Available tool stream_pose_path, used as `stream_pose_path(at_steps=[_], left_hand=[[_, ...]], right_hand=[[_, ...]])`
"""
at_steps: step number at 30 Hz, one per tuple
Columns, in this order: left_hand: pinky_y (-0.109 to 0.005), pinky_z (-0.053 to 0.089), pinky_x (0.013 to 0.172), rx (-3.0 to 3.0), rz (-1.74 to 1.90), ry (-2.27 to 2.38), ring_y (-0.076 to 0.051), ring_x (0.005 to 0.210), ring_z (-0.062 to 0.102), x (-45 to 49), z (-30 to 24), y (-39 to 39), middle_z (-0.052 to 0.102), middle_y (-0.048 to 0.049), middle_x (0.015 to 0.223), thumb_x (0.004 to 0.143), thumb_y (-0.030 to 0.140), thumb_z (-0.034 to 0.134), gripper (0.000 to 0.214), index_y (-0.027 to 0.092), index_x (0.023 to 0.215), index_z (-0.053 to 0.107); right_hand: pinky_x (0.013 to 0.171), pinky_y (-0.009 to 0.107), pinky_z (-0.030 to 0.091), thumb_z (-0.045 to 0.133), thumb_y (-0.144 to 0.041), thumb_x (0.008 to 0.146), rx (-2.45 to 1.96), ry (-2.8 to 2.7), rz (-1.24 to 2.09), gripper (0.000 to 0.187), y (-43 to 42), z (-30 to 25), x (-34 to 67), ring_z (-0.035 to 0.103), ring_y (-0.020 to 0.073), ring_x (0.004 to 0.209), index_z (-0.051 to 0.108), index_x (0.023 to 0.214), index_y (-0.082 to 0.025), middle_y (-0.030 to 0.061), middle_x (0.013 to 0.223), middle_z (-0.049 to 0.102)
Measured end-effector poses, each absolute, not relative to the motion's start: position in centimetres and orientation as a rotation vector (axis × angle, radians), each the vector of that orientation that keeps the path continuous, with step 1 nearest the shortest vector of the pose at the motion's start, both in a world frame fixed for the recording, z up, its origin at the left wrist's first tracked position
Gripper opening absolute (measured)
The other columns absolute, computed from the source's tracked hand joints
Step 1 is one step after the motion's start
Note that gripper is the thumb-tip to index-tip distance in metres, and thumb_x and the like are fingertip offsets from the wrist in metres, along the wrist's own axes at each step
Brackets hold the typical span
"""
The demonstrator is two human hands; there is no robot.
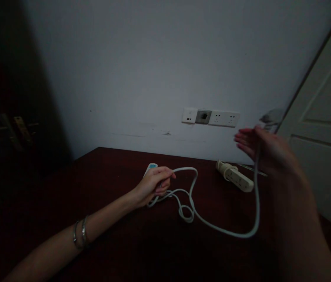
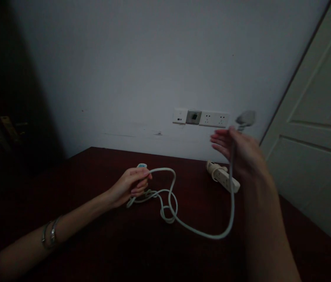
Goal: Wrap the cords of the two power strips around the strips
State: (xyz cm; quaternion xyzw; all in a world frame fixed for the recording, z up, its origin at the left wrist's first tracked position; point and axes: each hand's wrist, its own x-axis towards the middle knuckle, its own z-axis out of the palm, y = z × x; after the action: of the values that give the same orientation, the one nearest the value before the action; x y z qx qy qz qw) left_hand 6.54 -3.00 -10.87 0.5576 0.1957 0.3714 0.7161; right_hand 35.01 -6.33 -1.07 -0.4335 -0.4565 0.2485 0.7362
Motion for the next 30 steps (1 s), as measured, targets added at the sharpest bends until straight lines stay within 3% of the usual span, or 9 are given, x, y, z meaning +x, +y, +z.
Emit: stream_pose_path(at_steps=[2,4,8,12,19,24,30], left_hand=[[-0.016,0.012,0.035,1.227,0.829,0.441,-0.001,0.035,0.023,6.5,-10.8,-2.9,0.036,0.0074,0.048,0.082,0.03,0.057,0.018,0.012,0.078,0.057],[-0.016,0.013,0.034,1.228,0.841,0.44,-0.001,0.035,0.024,6.4,-10.7,-2.7,0.037,0.0075,0.047,0.082,0.03,0.058,0.018,0.012,0.079,0.058],[-0.015,0.015,0.035,1.233,0.911,0.448,0.0,0.035,0.026,5.9,-10.4,-1.9,0.038,0.0074,0.049,0.082,0.032,0.059,0.021,0.011,0.08,0.058],[-0.015,0.018,0.035,1.269,0.944,0.474,0.0,0.035,0.029,5.1,-10.0,-1.2,0.044,0.0059,0.051,0.08,0.028,0.061,0.017,0.012,0.078,0.057],[-0.018,0.029,0.036,1.365,0.829,0.431,-0.003,0.035,0.036,4.6,-10.4,-0.4,0.049,0.0049,0.051,0.077,0.033,0.06,0.022,0.012,0.084,0.058],[-0.018,0.03,0.039,1.485,0.714,0.413,-0.004,0.036,0.041,4.2,-11.2,0.6,0.05,0.0053,0.046,0.07,0.025,0.066,0.02,0.012,0.083,0.058],[-0.018,0.029,0.039,1.521,0.673,0.498,-0.006,0.036,0.043,4.3,-12.8,2.1,0.053,0.0033,0.046,0.071,0.028,0.064,0.019,0.012,0.08,0.059]], right_hand=[[0.073,0.028,0.054,0.047,-0.027,0.091,-0.936,-1.156,0.79,0.032,-5.8,-2.1,31.0,0.067,0.0167,0.082,0.07,0.074,-0.012,0.0141,0.089,0.07],[0.081,0.031,0.052,0.057,-0.037,0.085,-0.976,-1.378,0.946,0.028,-5.3,-3.4,27.6,0.066,0.0178,0.086,0.07,0.085,-0.012,0.0125,0.093,0.07],[0.063,0.028,0.05,0.056,-0.056,0.078,-1.053,-1.774,0.985,0.045,-4.7,-5.3,23.8,0.062,0.0136,0.059,0.067,0.075,-0.012,0.0062,0.067,0.068],[0.047,0.022,0.037,0.05,-0.059,0.08,-1.133,-1.92,0.904,0.049,-4.7,-5.8,23.5,0.045,0.0078,0.043,0.058,0.062,-0.014,-0.002,0.047,0.05],[0.045,0.022,0.032,0.06,-0.06,0.071,-1.101,-1.743,1.069,0.047,-4.3,-5.9,23.8,0.038,0.0062,0.043,0.059,0.068,-0.013,-0.0054,0.05,0.041],[0.042,0.021,0.029,0.065,-0.056,0.068,-0.997,-1.605,1.193,0.045,-3.8,-6.1,23.9,0.029,0.0037,0.039,0.06,0.069,-0.012,-0.0091,0.046,0.032],[0.04,0.02,0.032,0.072,-0.049,0.065,-0.821,-1.317,1.276,0.039,-1.8,-7.5,24.1,0.025,0.0026,0.035,0.059,0.065,-0.012,-0.0114,0.041,0.028]])
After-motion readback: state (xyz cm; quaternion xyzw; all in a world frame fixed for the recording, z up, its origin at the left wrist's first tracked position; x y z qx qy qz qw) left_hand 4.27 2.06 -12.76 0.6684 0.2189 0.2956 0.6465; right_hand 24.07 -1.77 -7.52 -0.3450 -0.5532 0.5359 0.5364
